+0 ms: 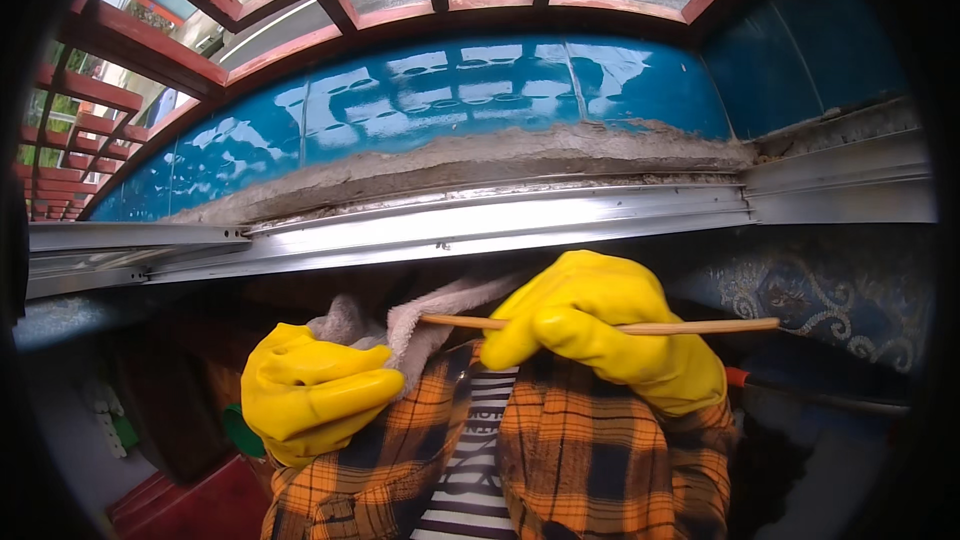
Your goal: The person uses a cloth and a thin stick to clean the window frame and sill. They repeatedly wipe the frame, scrape along the edges with the stick, and wipe the sill area.
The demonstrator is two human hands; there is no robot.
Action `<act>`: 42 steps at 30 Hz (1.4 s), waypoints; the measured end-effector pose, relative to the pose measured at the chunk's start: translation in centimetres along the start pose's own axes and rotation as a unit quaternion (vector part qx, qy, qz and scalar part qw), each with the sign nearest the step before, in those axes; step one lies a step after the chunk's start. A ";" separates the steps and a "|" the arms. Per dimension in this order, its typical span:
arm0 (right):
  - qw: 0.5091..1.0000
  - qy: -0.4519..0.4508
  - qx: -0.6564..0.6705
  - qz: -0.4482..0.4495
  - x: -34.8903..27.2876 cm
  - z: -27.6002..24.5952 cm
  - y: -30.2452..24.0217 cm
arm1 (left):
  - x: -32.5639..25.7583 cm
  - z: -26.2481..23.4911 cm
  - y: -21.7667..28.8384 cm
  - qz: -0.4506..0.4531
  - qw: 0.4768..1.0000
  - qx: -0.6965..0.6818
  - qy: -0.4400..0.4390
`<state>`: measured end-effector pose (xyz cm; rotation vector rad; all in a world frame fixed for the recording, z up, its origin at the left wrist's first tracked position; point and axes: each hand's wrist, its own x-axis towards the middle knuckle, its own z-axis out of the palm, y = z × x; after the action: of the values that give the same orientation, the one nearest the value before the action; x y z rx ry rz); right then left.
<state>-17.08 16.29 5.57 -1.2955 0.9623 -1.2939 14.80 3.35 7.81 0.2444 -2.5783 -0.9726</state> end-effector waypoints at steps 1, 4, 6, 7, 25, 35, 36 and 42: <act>1.000 0.011 -0.001 0.002 0.2 0.7 0.3 | 1.3 -0.8 0.8 0.011 0.999 0.039 0.019; 0.998 0.038 -0.001 -0.052 0.1 1.3 1.2 | 0.8 0.7 0.7 0.021 0.999 0.017 0.035; 0.994 0.026 -0.043 -0.093 0.9 1.8 1.4 | 0.9 0.2 0.9 0.015 0.998 0.037 0.058; 0.991 0.011 -0.078 -0.110 1.3 2.1 1.4 | 0.6 0.2 0.9 0.013 0.997 0.044 0.066; 0.953 -0.140 -0.266 -0.044 10.5 3.2 1.4 | -0.4 1.9 -3.1 -0.235 0.912 0.252 0.221; 0.917 -0.075 -0.387 0.053 5.9 -2.2 -4.7 | 7.5 4.1 -2.3 -0.142 0.963 0.227 0.035; 0.910 -0.056 -0.405 0.076 5.0 -2.1 -5.4 | 8.0 4.4 -2.2 -0.128 0.966 0.223 0.027; 0.874 -0.027 -0.462 0.147 3.8 -2.1 -8.4 | 10.1 6.5 -3.2 -0.093 0.985 0.146 0.009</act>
<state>-19.74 13.62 14.26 -1.7707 1.7702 -0.5222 3.05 1.97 4.01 0.5789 -2.7121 -0.6420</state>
